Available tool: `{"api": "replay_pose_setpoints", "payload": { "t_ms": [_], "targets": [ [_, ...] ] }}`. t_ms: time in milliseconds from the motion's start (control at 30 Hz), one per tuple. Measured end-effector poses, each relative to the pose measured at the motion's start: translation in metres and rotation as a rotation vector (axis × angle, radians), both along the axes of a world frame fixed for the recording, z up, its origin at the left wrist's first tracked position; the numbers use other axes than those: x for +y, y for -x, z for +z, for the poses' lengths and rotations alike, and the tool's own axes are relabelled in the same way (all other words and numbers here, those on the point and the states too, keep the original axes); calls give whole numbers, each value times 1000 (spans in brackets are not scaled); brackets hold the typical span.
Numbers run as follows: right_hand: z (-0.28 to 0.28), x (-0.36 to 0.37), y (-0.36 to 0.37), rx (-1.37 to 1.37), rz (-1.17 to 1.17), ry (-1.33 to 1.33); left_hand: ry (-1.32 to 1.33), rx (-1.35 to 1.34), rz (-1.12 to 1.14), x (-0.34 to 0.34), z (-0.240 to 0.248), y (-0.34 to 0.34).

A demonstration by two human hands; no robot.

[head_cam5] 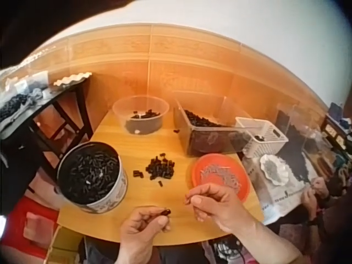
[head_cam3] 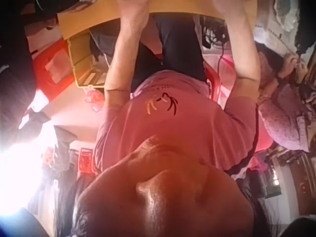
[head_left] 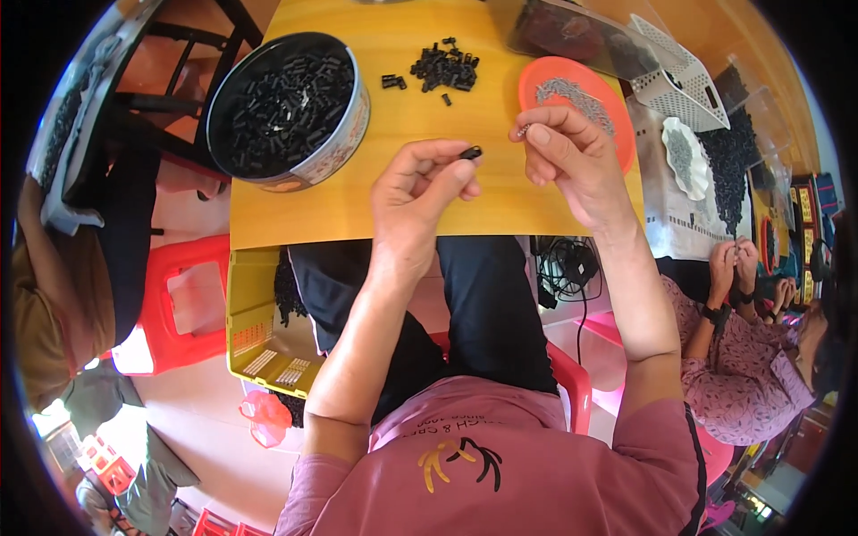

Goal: The person inserts small metal pins into black plastic components by hand, taking the pins from a storage tin and the components from a sorting tray.

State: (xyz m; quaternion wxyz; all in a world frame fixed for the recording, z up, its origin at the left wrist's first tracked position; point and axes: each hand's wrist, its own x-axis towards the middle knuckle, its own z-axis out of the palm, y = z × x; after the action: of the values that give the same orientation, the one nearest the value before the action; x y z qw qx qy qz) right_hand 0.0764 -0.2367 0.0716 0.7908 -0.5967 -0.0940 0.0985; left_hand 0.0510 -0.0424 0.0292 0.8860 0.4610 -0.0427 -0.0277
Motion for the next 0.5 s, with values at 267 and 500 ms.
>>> {"api": "replay_pose_setpoints", "payload": {
  "t_ms": [267,500],
  "targets": [
    [2,30,13,-77,-13,123,84,34,-39,-2,2,7],
    [-2,43,19,-514,-170,569,89,41,5,2,-5,8]
  ]
}}
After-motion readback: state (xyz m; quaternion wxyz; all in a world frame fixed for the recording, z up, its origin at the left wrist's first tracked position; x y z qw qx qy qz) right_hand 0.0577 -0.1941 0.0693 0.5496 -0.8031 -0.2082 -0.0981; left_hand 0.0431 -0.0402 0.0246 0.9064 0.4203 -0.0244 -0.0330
